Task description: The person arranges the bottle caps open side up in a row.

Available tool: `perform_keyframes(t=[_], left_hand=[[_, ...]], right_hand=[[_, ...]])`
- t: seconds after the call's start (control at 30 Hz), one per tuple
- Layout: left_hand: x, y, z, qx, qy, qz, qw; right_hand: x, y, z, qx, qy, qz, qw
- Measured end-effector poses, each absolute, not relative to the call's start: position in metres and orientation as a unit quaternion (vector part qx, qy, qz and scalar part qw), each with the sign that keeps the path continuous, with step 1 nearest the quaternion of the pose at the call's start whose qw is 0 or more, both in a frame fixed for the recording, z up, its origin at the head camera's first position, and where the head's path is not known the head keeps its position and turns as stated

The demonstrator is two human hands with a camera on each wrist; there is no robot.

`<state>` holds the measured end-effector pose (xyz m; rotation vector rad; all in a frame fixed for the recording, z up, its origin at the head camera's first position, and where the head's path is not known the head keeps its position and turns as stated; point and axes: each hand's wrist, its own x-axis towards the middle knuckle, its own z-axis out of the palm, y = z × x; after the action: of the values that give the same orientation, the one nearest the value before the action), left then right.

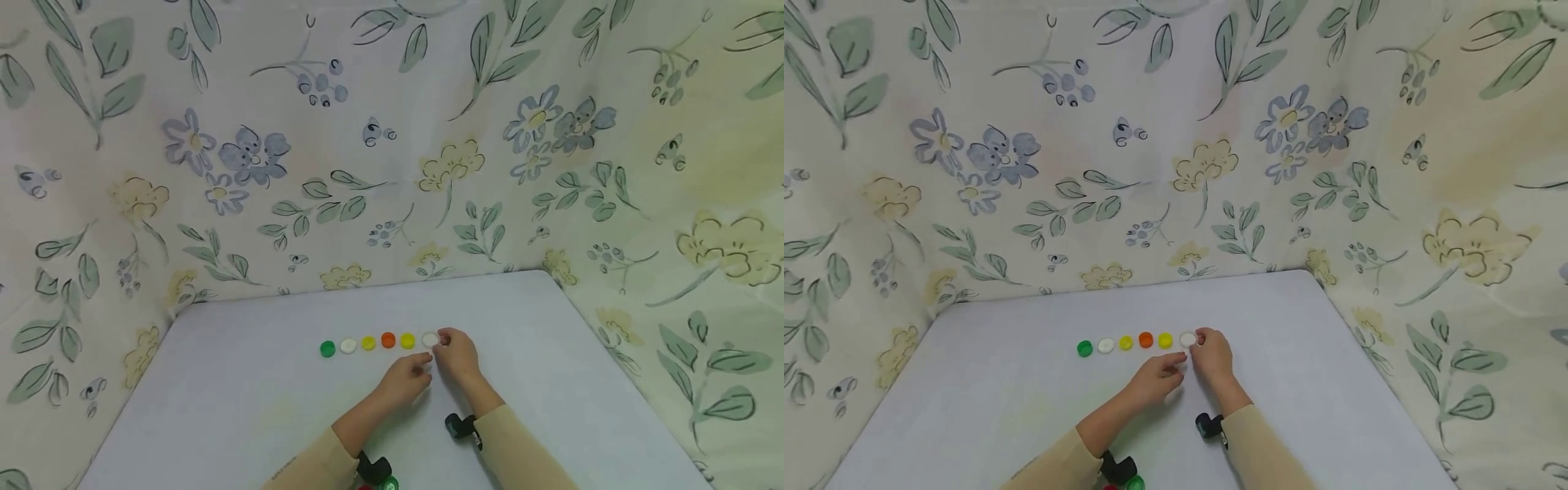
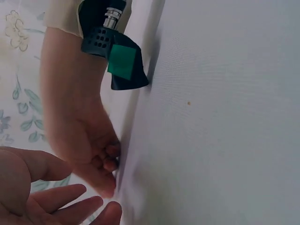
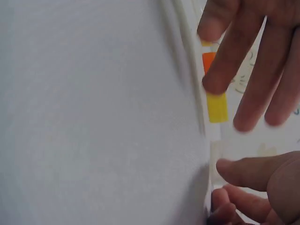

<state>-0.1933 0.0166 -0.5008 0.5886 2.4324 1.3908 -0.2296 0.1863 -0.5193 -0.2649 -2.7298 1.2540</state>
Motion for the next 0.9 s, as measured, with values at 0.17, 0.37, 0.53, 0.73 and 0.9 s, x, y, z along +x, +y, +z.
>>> perform_keyframes(t=[0.17,0.37,0.53,0.73,0.9], left_hand=[[-0.179,-0.013,-0.496,0.206,0.843,0.479,0.129],[-0.166,-0.056,-0.49,0.203,0.826,0.511,0.124],[-0.159,-0.085,-0.49,0.176,0.818,0.527,0.149],[-0.141,-0.102,-0.498,0.155,0.811,0.533,0.184],[-0.115,-0.106,-0.508,0.15,0.815,0.52,0.208]], right_hand=[[-0.213,0.188,-0.517,-0.108,-0.884,0.453,0.043],[-0.176,0.178,-0.51,-0.094,-0.837,0.539,-0.024],[-0.151,0.164,-0.505,-0.021,-0.817,0.569,-0.09],[-0.128,0.155,-0.502,0.067,-0.803,0.567,-0.171],[-0.104,0.146,-0.508,0.108,-0.813,0.529,-0.217]])
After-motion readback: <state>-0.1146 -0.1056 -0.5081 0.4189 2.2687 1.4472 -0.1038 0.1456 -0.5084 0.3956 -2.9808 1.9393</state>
